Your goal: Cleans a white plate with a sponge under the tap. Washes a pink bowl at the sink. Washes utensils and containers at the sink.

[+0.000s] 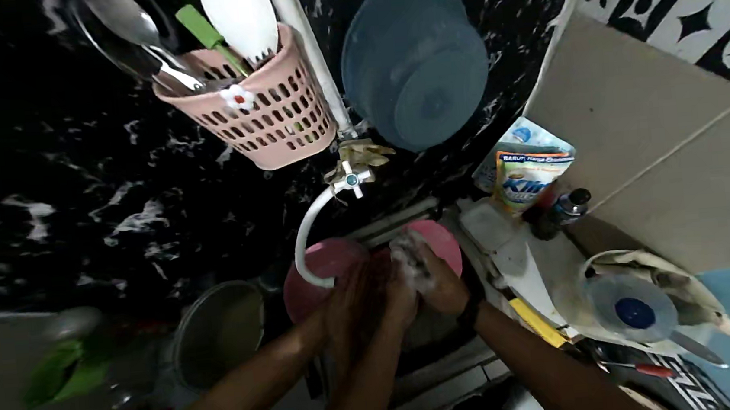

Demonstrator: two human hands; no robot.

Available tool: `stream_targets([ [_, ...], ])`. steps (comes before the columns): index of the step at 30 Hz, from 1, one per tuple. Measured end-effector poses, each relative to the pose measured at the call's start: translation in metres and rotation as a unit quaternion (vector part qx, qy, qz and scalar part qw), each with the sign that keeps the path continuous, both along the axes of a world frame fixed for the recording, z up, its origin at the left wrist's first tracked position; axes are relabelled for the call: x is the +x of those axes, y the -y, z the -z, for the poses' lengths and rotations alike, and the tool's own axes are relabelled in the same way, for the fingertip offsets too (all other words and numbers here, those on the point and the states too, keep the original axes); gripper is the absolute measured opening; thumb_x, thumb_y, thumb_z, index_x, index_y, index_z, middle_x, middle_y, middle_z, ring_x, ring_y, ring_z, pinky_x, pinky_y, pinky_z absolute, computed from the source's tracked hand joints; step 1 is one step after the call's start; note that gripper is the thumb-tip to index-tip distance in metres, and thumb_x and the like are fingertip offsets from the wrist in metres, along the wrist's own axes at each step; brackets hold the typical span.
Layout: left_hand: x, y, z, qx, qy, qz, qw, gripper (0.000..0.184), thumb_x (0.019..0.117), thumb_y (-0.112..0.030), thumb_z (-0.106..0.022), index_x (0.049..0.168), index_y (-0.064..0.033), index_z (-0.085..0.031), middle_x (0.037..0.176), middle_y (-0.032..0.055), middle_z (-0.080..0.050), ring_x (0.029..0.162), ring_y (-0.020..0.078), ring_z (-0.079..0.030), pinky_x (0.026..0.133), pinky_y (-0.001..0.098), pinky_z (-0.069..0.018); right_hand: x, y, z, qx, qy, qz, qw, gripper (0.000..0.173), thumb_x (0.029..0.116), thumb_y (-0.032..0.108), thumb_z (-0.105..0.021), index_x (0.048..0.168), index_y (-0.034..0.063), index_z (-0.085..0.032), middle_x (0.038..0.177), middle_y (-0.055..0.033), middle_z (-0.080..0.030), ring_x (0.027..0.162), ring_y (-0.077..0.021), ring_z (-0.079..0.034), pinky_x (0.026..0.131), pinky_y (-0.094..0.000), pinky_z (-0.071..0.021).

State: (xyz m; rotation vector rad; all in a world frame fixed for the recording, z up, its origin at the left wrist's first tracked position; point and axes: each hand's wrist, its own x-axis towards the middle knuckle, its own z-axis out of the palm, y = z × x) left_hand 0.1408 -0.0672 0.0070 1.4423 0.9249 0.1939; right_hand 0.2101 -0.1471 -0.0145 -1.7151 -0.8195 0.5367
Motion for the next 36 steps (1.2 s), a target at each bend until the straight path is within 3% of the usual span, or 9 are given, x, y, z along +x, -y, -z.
stream_targets([
  [6, 0.004, -0.023, 0.017, 0.021, 0.106, 0.015, 0.994, 0.044, 0.1075, -0.023, -0.052, 0.145, 0.0003, -0.049, 0.135, 0.0151, -0.062, 0.119, 0.0153, -0.063, 0.102, 0.0342, -0.0528, 0.041, 0.006, 0.010, -0.169, 0.029, 0.101, 0.980, 0.056, 0.1003, 0.021, -0.060, 0.151, 0.0011, -0.047, 0.142, -0.0256, -0.057, 0.133, -0.0361, -0.056, 0.115, -0.0494, -0.0436],
  [10, 0.011, -0.028, 0.019, -0.060, 0.137, -0.063, 0.987, 0.046, 0.1092, -0.026, -0.048, 0.148, -0.0015, -0.043, 0.134, 0.0181, -0.060, 0.117, 0.0228, -0.064, 0.098, 0.0423, -0.0559, -0.005, 0.016, 0.023, -0.091, 0.071, 0.156, 0.981, 0.049, 0.0984, 0.017, -0.060, 0.140, -0.0090, -0.056, 0.128, -0.0300, -0.065, 0.120, -0.0405, -0.065, 0.107, -0.0527, -0.0500],
  [13, 0.006, -0.014, 0.013, 0.035, 0.048, 0.030, 0.998, 0.049, 0.1117, -0.030, -0.037, 0.149, 0.0004, -0.045, 0.138, 0.0189, -0.059, 0.122, 0.0184, -0.059, 0.106, 0.0363, -0.0482, -0.011, 0.001, 0.018, -0.035, 0.101, 0.111, 0.988, 0.055, 0.0958, 0.017, -0.059, 0.145, -0.0063, -0.053, 0.142, -0.0266, -0.058, 0.134, -0.0363, -0.056, 0.115, -0.0487, -0.0441],
  [16, -0.003, -0.015, 0.001, 0.162, 0.044, 0.115, 0.979, 0.048, 0.1101, -0.034, -0.038, 0.137, 0.0009, -0.057, 0.115, 0.0135, -0.067, 0.102, 0.0127, -0.064, 0.092, 0.0321, -0.0534, 0.027, -0.009, -0.002, 0.010, 0.131, 0.117, 0.984, 0.048, 0.0992, 0.014, -0.054, 0.146, 0.0051, -0.057, 0.152, -0.0166, -0.052, 0.143, -0.0278, -0.048, 0.119, -0.0445, -0.0410],
  [21, -0.014, -0.023, -0.042, 0.184, 0.043, 0.173, 0.967, 0.032, 0.1049, -0.014, -0.053, 0.130, 0.0028, -0.062, 0.118, 0.0126, -0.069, 0.108, 0.0096, -0.065, 0.098, 0.0294, -0.0524, 0.051, 0.003, -0.032, -0.006, 0.266, 0.052, 0.962, 0.037, 0.0954, 0.028, -0.066, 0.127, 0.0106, -0.072, 0.133, -0.0142, -0.068, 0.127, -0.0317, -0.062, 0.109, -0.0545, -0.0478],
  [26, -0.010, -0.017, -0.027, 0.127, 0.206, -0.046, 0.969, 0.041, 0.1082, -0.019, -0.044, 0.135, 0.0106, -0.051, 0.118, 0.0125, -0.067, 0.106, 0.0045, -0.066, 0.096, 0.0246, -0.0552, 0.045, -0.003, -0.014, 0.063, -0.113, 0.235, 0.963, 0.036, 0.1041, 0.021, -0.058, 0.131, -0.0021, -0.062, 0.117, -0.0147, -0.071, 0.104, -0.0170, -0.070, 0.093, -0.0370, -0.0595],
  [29, -0.009, -0.016, -0.014, 0.042, 0.199, -0.048, 0.978, 0.044, 0.1081, -0.021, -0.047, 0.142, 0.0076, -0.046, 0.125, 0.0144, -0.065, 0.111, 0.0106, -0.066, 0.098, 0.0303, -0.0560, 0.020, -0.009, -0.005, 0.101, -0.234, 0.294, 0.921, 0.040, 0.1049, 0.020, -0.058, 0.136, -0.0041, -0.056, 0.114, -0.0148, -0.071, 0.099, -0.0150, -0.071, 0.087, -0.0344, -0.0610],
  [33, -0.032, -0.041, -0.032, -0.061, 0.100, 0.093, 0.989, 0.038, 0.1002, -0.007, -0.062, 0.135, 0.0038, -0.052, 0.115, 0.0103, -0.070, 0.102, 0.0143, -0.070, 0.091, 0.0321, -0.0593, 0.048, 0.015, -0.008, 0.061, -0.052, 0.241, 0.967, 0.038, 0.0939, 0.017, -0.071, 0.123, -0.0066, -0.065, 0.109, -0.0150, -0.073, 0.098, -0.0160, -0.072, 0.091, -0.0351, -0.0605],
  [36, -0.031, -0.052, -0.056, -0.035, 0.024, 0.207, 0.977, 0.040, 0.1039, -0.021, -0.060, 0.137, 0.0000, -0.053, 0.119, 0.0070, -0.069, 0.106, 0.0104, -0.068, 0.096, 0.0294, -0.0569, 0.058, 0.034, -0.018, 0.005, 0.042, 0.163, 0.986, 0.038, 0.0869, 0.025, -0.080, 0.115, 0.0003, -0.071, 0.105, -0.0111, -0.075, 0.097, -0.0154, -0.072, 0.091, -0.0383, -0.0600],
])
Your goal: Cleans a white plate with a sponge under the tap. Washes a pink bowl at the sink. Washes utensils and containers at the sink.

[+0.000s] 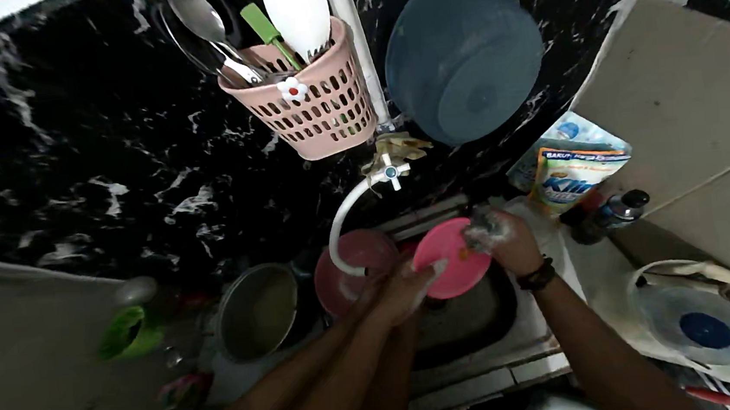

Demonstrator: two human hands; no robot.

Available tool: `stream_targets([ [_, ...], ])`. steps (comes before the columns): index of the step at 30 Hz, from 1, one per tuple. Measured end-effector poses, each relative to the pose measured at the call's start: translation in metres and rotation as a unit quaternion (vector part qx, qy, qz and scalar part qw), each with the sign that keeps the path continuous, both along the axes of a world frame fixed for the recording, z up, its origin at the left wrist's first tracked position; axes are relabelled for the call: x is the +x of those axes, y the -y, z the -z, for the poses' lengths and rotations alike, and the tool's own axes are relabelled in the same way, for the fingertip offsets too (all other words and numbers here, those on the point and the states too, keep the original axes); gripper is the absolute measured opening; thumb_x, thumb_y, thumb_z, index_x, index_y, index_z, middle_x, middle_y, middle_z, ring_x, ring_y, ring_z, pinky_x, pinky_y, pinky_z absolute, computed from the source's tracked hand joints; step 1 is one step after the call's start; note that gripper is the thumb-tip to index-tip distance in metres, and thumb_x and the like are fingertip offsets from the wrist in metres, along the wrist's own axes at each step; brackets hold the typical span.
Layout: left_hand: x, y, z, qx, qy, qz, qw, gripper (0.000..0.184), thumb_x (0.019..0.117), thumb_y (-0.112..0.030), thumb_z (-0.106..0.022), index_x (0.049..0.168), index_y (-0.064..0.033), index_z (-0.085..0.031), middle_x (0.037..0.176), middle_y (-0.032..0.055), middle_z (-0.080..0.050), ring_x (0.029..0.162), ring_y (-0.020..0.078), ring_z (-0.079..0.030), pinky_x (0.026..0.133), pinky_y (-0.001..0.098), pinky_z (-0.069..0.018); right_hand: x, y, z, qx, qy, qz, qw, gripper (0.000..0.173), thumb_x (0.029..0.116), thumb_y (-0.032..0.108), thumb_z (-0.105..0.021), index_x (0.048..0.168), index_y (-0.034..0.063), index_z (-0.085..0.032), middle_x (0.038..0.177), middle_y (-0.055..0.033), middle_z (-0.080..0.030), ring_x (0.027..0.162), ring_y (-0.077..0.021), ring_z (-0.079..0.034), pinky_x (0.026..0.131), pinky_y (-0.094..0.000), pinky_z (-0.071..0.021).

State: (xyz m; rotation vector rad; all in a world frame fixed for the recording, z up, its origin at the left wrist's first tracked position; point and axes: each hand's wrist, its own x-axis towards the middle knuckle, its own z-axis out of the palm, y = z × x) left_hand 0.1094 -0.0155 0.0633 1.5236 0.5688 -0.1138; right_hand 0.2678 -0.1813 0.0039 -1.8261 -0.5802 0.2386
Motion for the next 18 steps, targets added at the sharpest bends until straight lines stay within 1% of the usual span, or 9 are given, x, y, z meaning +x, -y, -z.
stream_targets([
  [2, 0.006, 0.007, -0.011, 0.028, -0.025, -0.006, 0.999, 0.040, 0.1067, -0.030, -0.054, 0.135, -0.0014, -0.056, 0.118, 0.0071, -0.070, 0.106, 0.0096, -0.068, 0.095, 0.0294, -0.0570, -0.005, -0.001, 0.001, 0.025, 0.010, 0.026, 0.999, 0.035, 0.0879, 0.025, -0.078, 0.114, 0.0029, -0.071, 0.101, -0.0074, -0.075, 0.091, -0.0127, -0.072, 0.086, -0.0370, -0.0618],
  [6, 0.011, 0.016, -0.018, 0.040, -0.035, -0.065, 0.996, 0.047, 0.1096, -0.036, -0.045, 0.140, -0.0018, -0.053, 0.124, 0.0119, -0.067, 0.111, 0.0133, -0.066, 0.097, 0.0334, -0.0561, -0.026, -0.022, 0.007, 0.097, -0.053, 0.105, 0.988, 0.041, 0.0995, 0.026, -0.064, 0.134, 0.0050, -0.060, 0.112, -0.0110, -0.071, 0.093, -0.0172, -0.071, 0.084, -0.0405, -0.0618],
  [7, 0.014, 0.016, -0.019, 0.027, -0.017, -0.098, 0.995, 0.046, 0.1103, -0.035, -0.043, 0.141, -0.0011, -0.051, 0.125, 0.0135, -0.066, 0.112, 0.0150, -0.066, 0.097, 0.0344, -0.0563, -0.034, -0.027, 0.007, 0.109, -0.065, 0.104, 0.986, 0.045, 0.1015, 0.026, -0.059, 0.142, 0.0054, -0.054, 0.120, -0.0126, -0.068, 0.098, -0.0175, -0.070, 0.086, -0.0398, -0.0609],
  [8, 0.020, 0.016, -0.021, 0.007, 0.008, -0.137, 0.990, 0.046, 0.1110, -0.033, -0.040, 0.142, -0.0002, -0.049, 0.125, 0.0154, -0.065, 0.112, 0.0174, -0.066, 0.096, 0.0365, -0.0565, -0.043, -0.032, 0.006, 0.126, -0.086, 0.103, 0.983, 0.051, 0.1035, 0.025, -0.055, 0.149, 0.0044, -0.046, 0.129, -0.0144, -0.064, 0.106, -0.0172, -0.068, 0.092, -0.0385, -0.0593],
  [10, 0.034, 0.018, -0.021, -0.026, 0.067, -0.203, 0.976, 0.047, 0.1114, -0.035, -0.038, 0.141, -0.0001, -0.049, 0.125, 0.0167, -0.064, 0.112, 0.0201, -0.065, 0.097, 0.0394, -0.0559, -0.069, -0.048, -0.002, 0.193, -0.136, 0.135, 0.962, 0.054, 0.1047, 0.021, -0.050, 0.151, -0.0032, -0.036, 0.124, -0.0153, -0.064, 0.101, -0.0123, -0.067, 0.088, -0.0315, -0.0588],
  [12, 0.044, 0.027, -0.013, -0.045, 0.106, -0.248, 0.962, 0.049, 0.1112, -0.037, -0.037, 0.143, -0.0009, -0.048, 0.129, 0.0166, -0.063, 0.116, 0.0206, -0.063, 0.100, 0.0399, -0.0543, -0.091, -0.061, -0.013, 0.263, -0.200, 0.154, 0.931, 0.055, 0.1057, 0.017, -0.049, 0.152, -0.0060, -0.031, 0.125, -0.0169, -0.062, 0.105, -0.0129, -0.068, 0.092, -0.0293, -0.0590],
  [14, 0.050, 0.044, -0.004, -0.042, 0.098, -0.286, 0.952, 0.051, 0.1113, -0.038, -0.036, 0.146, -0.0018, -0.045, 0.135, 0.0170, -0.060, 0.122, 0.0193, -0.060, 0.104, 0.0384, -0.0506, -0.096, -0.067, -0.023, 0.286, -0.282, 0.183, 0.897, 0.048, 0.1069, 0.018, -0.050, 0.148, -0.0044, -0.040, 0.124, -0.0154, -0.065, 0.107, -0.0138, -0.068, 0.095, -0.0307, -0.0580],
  [16, 0.047, 0.060, 0.013, -0.026, 0.109, -0.320, 0.941, 0.044, 0.1101, -0.026, -0.045, 0.142, 0.0037, -0.048, 0.128, 0.0188, -0.063, 0.115, 0.0187, -0.063, 0.101, 0.0369, -0.0529, -0.082, -0.064, -0.019, 0.287, -0.319, 0.197, 0.882, 0.040, 0.1063, 0.018, -0.053, 0.139, -0.0044, -0.050, 0.116, -0.0141, -0.069, 0.102, -0.0158, -0.070, 0.090, -0.0342, -0.0603],
  [18, 0.035, 0.065, 0.030, -0.042, 0.150, -0.325, 0.933, 0.037, 0.1029, -0.011, -0.059, 0.134, 0.0072, -0.050, 0.118, 0.0168, -0.067, 0.107, 0.0174, -0.068, 0.096, 0.0357, -0.0577, -0.063, -0.048, -0.009, 0.245, -0.249, 0.182, 0.919, 0.037, 0.1047, 0.015, -0.056, 0.135, -0.0057, -0.054, 0.113, -0.0137, -0.070, 0.097, -0.0151, -0.072, 0.086, -0.0336, -0.0625],
])
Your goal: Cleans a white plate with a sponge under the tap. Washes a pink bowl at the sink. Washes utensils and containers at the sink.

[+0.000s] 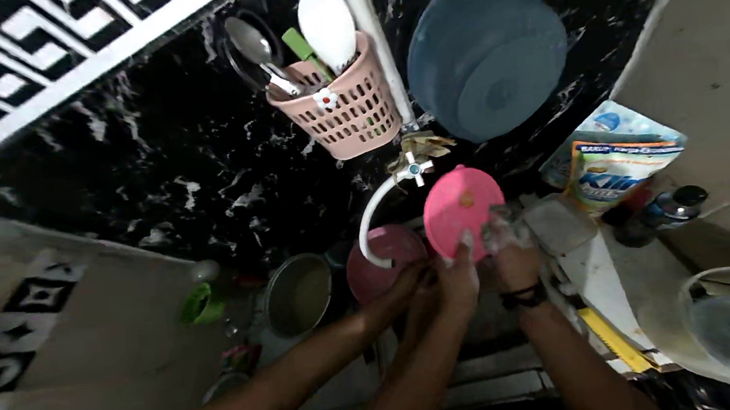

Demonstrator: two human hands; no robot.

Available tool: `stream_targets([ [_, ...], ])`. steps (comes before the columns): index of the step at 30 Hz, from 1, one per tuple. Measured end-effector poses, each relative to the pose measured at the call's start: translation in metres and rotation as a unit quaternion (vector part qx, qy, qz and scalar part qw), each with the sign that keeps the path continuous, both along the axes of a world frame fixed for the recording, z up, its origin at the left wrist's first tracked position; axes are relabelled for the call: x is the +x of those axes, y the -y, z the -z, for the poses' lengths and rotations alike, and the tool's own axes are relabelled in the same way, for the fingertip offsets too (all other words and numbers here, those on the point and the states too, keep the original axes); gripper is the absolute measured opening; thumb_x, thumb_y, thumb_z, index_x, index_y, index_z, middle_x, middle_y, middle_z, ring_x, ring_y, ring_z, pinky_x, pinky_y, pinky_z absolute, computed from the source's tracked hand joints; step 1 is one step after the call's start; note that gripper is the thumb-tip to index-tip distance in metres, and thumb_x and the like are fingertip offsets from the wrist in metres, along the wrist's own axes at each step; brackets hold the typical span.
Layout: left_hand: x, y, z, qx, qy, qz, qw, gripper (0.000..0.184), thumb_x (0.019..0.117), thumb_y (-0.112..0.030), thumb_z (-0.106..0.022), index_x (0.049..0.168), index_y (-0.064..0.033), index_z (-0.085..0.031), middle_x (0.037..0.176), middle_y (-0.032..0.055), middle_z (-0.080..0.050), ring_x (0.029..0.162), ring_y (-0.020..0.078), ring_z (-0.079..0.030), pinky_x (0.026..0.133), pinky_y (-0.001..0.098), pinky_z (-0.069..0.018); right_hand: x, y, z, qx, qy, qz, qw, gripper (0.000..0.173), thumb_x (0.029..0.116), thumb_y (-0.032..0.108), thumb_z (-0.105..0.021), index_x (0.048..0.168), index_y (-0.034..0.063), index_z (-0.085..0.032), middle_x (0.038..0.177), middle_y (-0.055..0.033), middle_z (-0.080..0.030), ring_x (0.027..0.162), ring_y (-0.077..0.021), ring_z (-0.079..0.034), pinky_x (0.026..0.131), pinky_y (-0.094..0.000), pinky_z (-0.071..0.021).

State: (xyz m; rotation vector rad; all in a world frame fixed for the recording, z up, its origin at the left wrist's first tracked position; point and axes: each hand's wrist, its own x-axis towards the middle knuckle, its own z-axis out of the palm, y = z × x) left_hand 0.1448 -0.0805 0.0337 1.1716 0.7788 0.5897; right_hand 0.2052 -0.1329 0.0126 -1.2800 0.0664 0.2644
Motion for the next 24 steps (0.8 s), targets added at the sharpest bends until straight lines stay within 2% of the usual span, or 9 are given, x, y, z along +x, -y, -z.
stream_targets([
  [3, -0.018, -0.009, 0.004, -0.009, 0.040, 0.037, 0.998, 0.034, 0.0977, -0.004, -0.064, 0.128, 0.0072, -0.056, 0.109, 0.0141, -0.071, 0.098, 0.0177, -0.071, 0.089, 0.0361, -0.0608, 0.025, 0.031, 0.016, -0.107, 0.138, -0.005, 0.985, 0.037, 0.0990, 0.019, -0.064, 0.128, -0.0042, -0.062, 0.105, -0.0105, -0.073, 0.086, -0.0126, -0.073, 0.078, -0.0340, -0.0645],
  [6, -0.011, -0.021, 0.011, -0.018, 0.062, 0.039, 0.997, 0.035, 0.1051, -0.010, -0.053, 0.138, 0.0016, -0.053, 0.117, 0.0146, -0.067, 0.102, 0.0198, -0.068, 0.090, 0.0400, -0.0588, 0.027, 0.034, 0.020, -0.070, 0.077, 0.008, 0.995, 0.036, 0.1030, 0.019, -0.058, 0.133, -0.0018, -0.058, 0.112, -0.0092, -0.071, 0.094, -0.0124, -0.072, 0.084, -0.0331, -0.0630],
  [9, 0.001, -0.009, 0.024, -0.089, 0.039, -0.049, 0.994, 0.044, 0.1091, -0.020, -0.047, 0.151, -0.0071, -0.043, 0.135, 0.0173, -0.059, 0.117, 0.0236, -0.062, 0.099, 0.0444, -0.0536, -0.006, 0.023, 0.024, -0.028, -0.003, 0.003, 1.000, 0.041, 0.1057, 0.018, -0.055, 0.140, -0.0045, -0.050, 0.123, -0.0135, -0.066, 0.109, -0.0159, -0.068, 0.095, -0.0345, -0.0589],
  [12, -0.002, -0.004, 0.029, -0.122, -0.048, -0.083, 0.988, 0.055, 0.1109, -0.028, -0.042, 0.160, -0.0085, -0.027, 0.155, 0.0190, -0.043, 0.137, 0.0258, -0.048, 0.112, 0.0446, -0.0419, -0.037, 0.024, 0.016, -0.091, -0.003, -0.092, 0.992, 0.041, 0.1020, 0.014, -0.058, 0.136, -0.0080, -0.051, 0.113, -0.0127, -0.069, 0.100, -0.0132, -0.070, 0.089, -0.0319, -0.0607],
  [13, -0.008, -0.002, 0.031, -0.115, -0.071, -0.072, 0.988, 0.055, 0.1107, -0.028, -0.043, 0.159, -0.0057, -0.028, 0.153, 0.0204, -0.045, 0.135, 0.0259, -0.050, 0.111, 0.0439, -0.0429, -0.037, 0.028, 0.019, -0.132, 0.026, -0.109, 0.985, 0.043, 0.0997, 0.015, -0.062, 0.135, -0.0081, -0.053, 0.112, -0.0125, -0.070, 0.098, -0.0123, -0.071, 0.088, -0.0314, -0.0610],
  [16, -0.032, -0.001, 0.030, -0.097, -0.046, 0.027, 0.994, 0.041, 0.1068, -0.016, -0.053, 0.142, 0.0039, -0.046, 0.126, 0.0182, -0.062, 0.108, 0.0201, -0.066, 0.092, 0.0370, -0.0582, 0.001, 0.039, 0.030, -0.211, 0.119, -0.107, 0.964, 0.046, 0.0999, 0.019, -0.062, 0.136, -0.0089, -0.053, 0.113, -0.0163, -0.070, 0.096, -0.0150, -0.071, 0.087, -0.0358, -0.0619],
  [19, -0.034, -0.002, 0.026, -0.072, -0.030, 0.066, 0.995, 0.034, 0.1048, -0.011, -0.056, 0.134, 0.0073, -0.052, 0.113, 0.0177, -0.068, 0.091, 0.0196, -0.072, 0.081, 0.0352, -0.0627, 0.031, 0.032, 0.022, -0.281, 0.187, -0.088, 0.937, 0.044, 0.0985, 0.027, -0.066, 0.126, -0.0079, -0.062, 0.110, -0.0213, -0.071, 0.098, -0.0234, -0.071, 0.092, -0.0456, -0.0581],
  [22, -0.024, -0.018, 0.027, 0.023, -0.097, 0.056, 0.993, 0.035, 0.1037, -0.011, -0.058, 0.132, 0.0084, -0.054, 0.111, 0.0186, -0.068, 0.091, 0.0187, -0.072, 0.081, 0.0345, -0.0628, 0.047, 0.021, 0.017, -0.332, 0.184, -0.136, 0.915, 0.047, 0.1011, 0.035, -0.064, 0.128, -0.0034, -0.064, 0.113, -0.0230, -0.070, 0.103, -0.0309, -0.070, 0.096, -0.0537, -0.0545],
  [24, -0.025, -0.029, 0.028, 0.015, -0.126, 0.049, 0.991, 0.039, 0.1035, -0.015, -0.060, 0.135, 0.0057, -0.052, 0.114, 0.0187, -0.068, 0.093, 0.0188, -0.073, 0.081, 0.0342, -0.0634, 0.057, 0.021, 0.024, -0.328, 0.150, -0.216, 0.907, 0.045, 0.1020, 0.033, -0.063, 0.129, -0.0027, -0.062, 0.112, -0.0222, -0.070, 0.100, -0.0298, -0.070, 0.092, -0.0533, -0.0560],
])
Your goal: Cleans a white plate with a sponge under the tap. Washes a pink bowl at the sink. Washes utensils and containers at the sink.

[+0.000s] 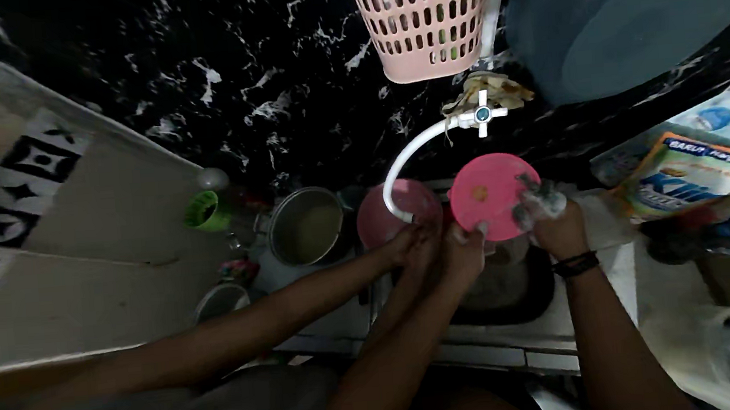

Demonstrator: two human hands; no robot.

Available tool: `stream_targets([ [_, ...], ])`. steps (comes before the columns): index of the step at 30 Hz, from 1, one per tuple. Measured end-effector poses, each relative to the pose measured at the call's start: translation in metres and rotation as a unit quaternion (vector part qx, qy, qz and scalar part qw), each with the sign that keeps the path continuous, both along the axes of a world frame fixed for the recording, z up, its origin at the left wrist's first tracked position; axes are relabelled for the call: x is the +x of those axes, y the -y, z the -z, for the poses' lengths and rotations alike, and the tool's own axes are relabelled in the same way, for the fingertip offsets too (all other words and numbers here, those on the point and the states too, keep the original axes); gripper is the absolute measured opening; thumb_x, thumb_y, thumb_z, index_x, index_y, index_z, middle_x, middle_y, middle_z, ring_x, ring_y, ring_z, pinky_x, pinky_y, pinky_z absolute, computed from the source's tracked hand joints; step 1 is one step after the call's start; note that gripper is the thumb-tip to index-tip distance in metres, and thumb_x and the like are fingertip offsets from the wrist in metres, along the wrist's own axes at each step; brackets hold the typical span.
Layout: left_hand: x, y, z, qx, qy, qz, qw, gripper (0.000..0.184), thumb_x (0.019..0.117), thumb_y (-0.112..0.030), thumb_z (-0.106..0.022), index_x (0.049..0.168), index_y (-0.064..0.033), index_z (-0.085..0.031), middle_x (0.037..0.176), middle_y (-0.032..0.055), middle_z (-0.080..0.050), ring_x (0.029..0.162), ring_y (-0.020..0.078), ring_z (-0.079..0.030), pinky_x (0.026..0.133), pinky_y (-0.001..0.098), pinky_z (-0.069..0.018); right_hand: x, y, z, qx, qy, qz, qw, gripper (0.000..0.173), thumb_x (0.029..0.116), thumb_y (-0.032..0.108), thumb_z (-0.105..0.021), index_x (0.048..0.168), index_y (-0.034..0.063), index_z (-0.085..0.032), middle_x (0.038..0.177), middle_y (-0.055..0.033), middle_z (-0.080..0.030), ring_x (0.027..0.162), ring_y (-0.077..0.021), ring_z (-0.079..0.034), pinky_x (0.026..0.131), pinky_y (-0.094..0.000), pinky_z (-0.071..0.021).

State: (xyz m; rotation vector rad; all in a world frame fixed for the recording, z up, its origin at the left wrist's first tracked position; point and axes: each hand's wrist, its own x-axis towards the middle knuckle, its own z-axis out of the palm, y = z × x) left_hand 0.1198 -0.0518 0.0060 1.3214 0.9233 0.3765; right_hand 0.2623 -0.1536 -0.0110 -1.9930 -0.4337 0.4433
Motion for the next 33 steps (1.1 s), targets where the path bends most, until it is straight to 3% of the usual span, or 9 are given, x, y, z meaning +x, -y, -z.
stream_targets([
  [5, 0.000, -0.007, 0.011, -0.116, 0.026, -0.048, 0.992, 0.043, 0.1053, -0.018, -0.058, 0.140, 0.0042, -0.047, 0.112, 0.0203, -0.067, 0.087, 0.0225, -0.072, 0.076, 0.0352, -0.0628, 0.017, -0.004, 0.015, 0.062, -0.158, -0.032, 0.985, 0.038, 0.1026, 0.022, -0.062, 0.135, 0.0024, -0.057, 0.106, -0.0105, -0.070, 0.086, -0.0141, -0.069, 0.076, -0.0350, -0.0608],
  [9, -0.016, 0.012, 0.020, -0.160, -0.057, 0.096, 0.981, 0.052, 0.1082, -0.038, -0.049, 0.149, -0.0060, -0.045, 0.134, 0.0162, -0.063, 0.114, 0.0246, -0.067, 0.094, 0.0419, -0.0573, 0.022, -0.041, 0.005, 0.022, -0.101, 0.000, 0.995, 0.048, 0.1039, 0.039, -0.059, 0.137, 0.0040, -0.058, 0.113, -0.0196, -0.069, 0.094, -0.0287, -0.070, 0.085, -0.0522, -0.0579],
  [11, -0.025, 0.020, 0.026, -0.113, -0.127, 0.171, 0.971, 0.045, 0.1070, -0.036, -0.053, 0.142, -0.0079, -0.056, 0.131, 0.0129, -0.065, 0.111, 0.0213, -0.067, 0.093, 0.0395, -0.0569, 0.017, -0.071, 0.009, 0.029, -0.067, -0.053, 0.996, 0.047, 0.1049, 0.043, -0.055, 0.136, 0.0079, -0.058, 0.106, -0.0177, -0.070, 0.084, -0.0276, -0.070, 0.076, -0.0515, -0.0600],
  [17, -0.035, 0.025, 0.062, -0.001, -0.171, 0.348, 0.922, 0.043, 0.1051, -0.028, -0.058, 0.141, -0.0056, -0.057, 0.137, 0.0154, -0.062, 0.122, 0.0231, -0.062, 0.106, 0.0420, -0.0505, 0.010, -0.155, 0.022, -0.025, -0.085, -0.352, 0.932, 0.044, 0.1105, 0.038, -0.043, 0.143, 0.0120, -0.056, 0.113, -0.0140, -0.071, 0.094, -0.0227, -0.069, 0.086, -0.0445, -0.0579],
  [20, -0.031, 0.030, 0.070, 0.025, -0.172, 0.409, 0.896, 0.043, 0.1038, -0.031, -0.059, 0.138, -0.0053, -0.057, 0.132, 0.0152, -0.063, 0.118, 0.0232, -0.064, 0.102, 0.0432, -0.0519, 0.020, -0.167, 0.025, -0.050, -0.036, -0.416, 0.907, 0.036, 0.1067, 0.026, -0.055, 0.138, 0.0084, -0.060, 0.113, -0.0156, -0.070, 0.094, -0.0248, -0.069, 0.088, -0.0467, -0.0570],
  [25, -0.015, 0.032, 0.063, 0.058, -0.224, 0.465, 0.855, 0.049, 0.1029, -0.033, -0.059, 0.145, -0.0096, -0.053, 0.141, 0.0154, -0.059, 0.127, 0.0284, -0.059, 0.107, 0.0499, -0.0477, 0.048, -0.119, -0.001, -0.002, 0.003, -0.193, 0.981, 0.053, 0.1006, 0.028, -0.066, 0.148, 0.0087, -0.052, 0.137, -0.0172, -0.063, 0.124, -0.0267, -0.063, 0.108, -0.0486, -0.0510],
  [29, -0.022, 0.015, 0.107, 0.045, -0.259, 0.327, 0.908, 0.051, 0.1034, -0.031, -0.059, 0.146, -0.0048, -0.051, 0.144, 0.0192, -0.056, 0.132, 0.0308, -0.056, 0.111, 0.0492, -0.0457, 0.041, -0.029, -0.006, 0.062, -0.072, 0.032, 0.995, 0.048, 0.1019, 0.037, -0.063, 0.144, 0.0162, -0.056, 0.115, -0.0105, -0.072, 0.089, -0.0202, -0.072, 0.076, -0.0431, -0.0629],
  [31, -0.016, -0.016, 0.104, 0.040, -0.205, 0.201, 0.957, 0.038, 0.1060, -0.022, -0.055, 0.135, 0.0012, -0.057, 0.126, 0.0182, -0.064, 0.112, 0.0240, -0.064, 0.099, 0.0388, -0.0521, 0.024, 0.005, 0.008, 0.065, -0.077, 0.077, 0.992, 0.040, 0.1025, 0.036, -0.062, 0.136, 0.0135, -0.060, 0.102, -0.0080, -0.071, 0.076, -0.0167, -0.066, 0.066, -0.0391, -0.0582],
  [33, -0.008, -0.081, 0.076, 0.028, -0.114, 0.272, 0.955, 0.036, 0.1109, -0.025, -0.042, 0.117, 0.0023, -0.065, 0.104, 0.0106, -0.070, 0.092, 0.0140, -0.067, 0.084, 0.0309, -0.0561, 0.009, 0.027, 0.027, 0.057, -0.100, 0.086, 0.990, 0.034, 0.1028, 0.030, -0.061, 0.129, 0.0082, -0.063, 0.090, -0.0076, -0.070, 0.066, -0.0161, -0.065, 0.059, -0.0366, -0.0577],
])
